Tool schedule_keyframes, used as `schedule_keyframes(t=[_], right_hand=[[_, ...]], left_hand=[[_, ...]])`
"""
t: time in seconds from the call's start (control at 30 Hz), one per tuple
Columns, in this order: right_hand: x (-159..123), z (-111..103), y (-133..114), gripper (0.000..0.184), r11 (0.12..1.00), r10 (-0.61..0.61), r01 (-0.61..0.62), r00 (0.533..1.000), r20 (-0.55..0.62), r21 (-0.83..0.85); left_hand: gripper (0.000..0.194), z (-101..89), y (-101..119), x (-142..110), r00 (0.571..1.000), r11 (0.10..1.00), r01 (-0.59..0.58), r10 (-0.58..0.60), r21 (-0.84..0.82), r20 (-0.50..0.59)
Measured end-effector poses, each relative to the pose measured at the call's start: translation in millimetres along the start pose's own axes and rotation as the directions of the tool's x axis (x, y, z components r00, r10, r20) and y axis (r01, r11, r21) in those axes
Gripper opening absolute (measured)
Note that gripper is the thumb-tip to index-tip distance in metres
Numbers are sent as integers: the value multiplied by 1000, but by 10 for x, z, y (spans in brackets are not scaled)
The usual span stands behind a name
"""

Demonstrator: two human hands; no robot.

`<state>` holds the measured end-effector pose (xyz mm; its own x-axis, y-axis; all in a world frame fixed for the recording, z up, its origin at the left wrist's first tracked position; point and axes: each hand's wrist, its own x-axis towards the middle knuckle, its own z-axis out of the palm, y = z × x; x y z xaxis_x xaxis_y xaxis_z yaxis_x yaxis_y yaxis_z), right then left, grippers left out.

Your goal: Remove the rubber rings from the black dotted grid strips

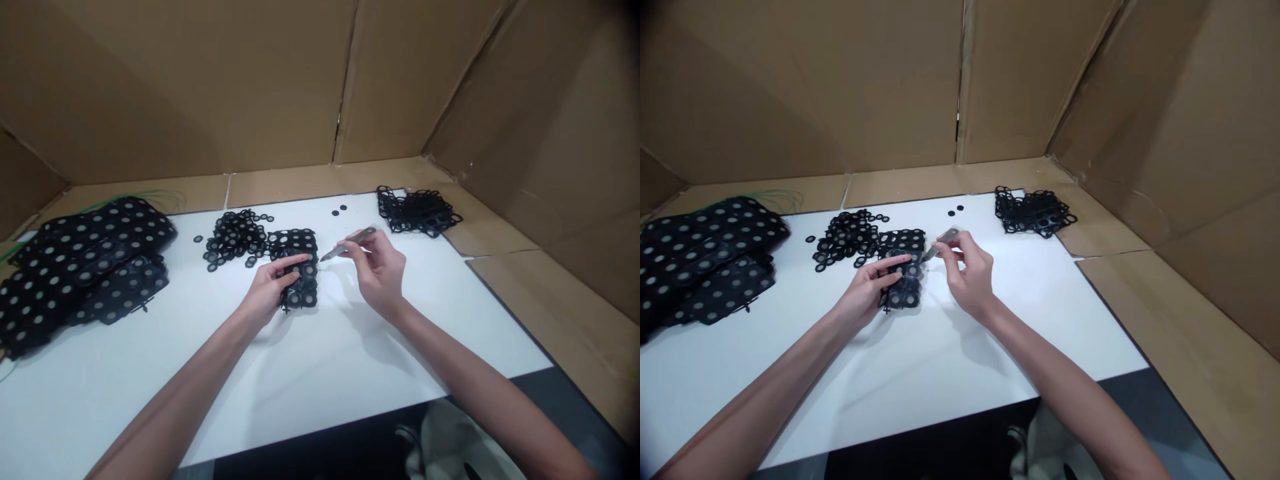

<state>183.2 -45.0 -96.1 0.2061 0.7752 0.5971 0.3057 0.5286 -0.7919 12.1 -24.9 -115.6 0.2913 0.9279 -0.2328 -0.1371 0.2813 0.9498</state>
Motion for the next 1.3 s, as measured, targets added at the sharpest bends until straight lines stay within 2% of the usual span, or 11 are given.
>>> schedule_keyframes(t=[0.1,0.2,0.33,0.63,0.8,0.87,1.1,1.3], right_hand=[[-37,29,2,4,999,-49,49,999,2,-8],[-62,40,-18,4,997,-75,75,997,-8,3],[-82,44,-45,6,995,-104,104,994,24,-4],[-84,61,-44,4,994,-112,113,992,51,-15],[-77,54,-57,4,995,-101,103,991,82,-16],[-78,56,-58,4,994,-105,107,990,96,-9],[-114,88,-11,3,999,-37,35,993,115,14],[-129,101,26,4,998,-60,60,990,130,3]], left_hand=[[30,15,8,-1,999,998,45,-46,-32,-9],[27,23,2,-2,997,1000,-15,15,-6,-80],[35,11,-53,15,991,998,-58,63,40,-121],[39,-31,-36,34,998,984,-59,60,167,3],[34,-25,57,-1,989,898,-140,145,417,20],[37,-29,71,-7,988,880,-148,152,452,29],[45,-54,26,-13,996,936,-90,86,341,25],[48,-27,23,-29,997,949,-74,66,306,35]])
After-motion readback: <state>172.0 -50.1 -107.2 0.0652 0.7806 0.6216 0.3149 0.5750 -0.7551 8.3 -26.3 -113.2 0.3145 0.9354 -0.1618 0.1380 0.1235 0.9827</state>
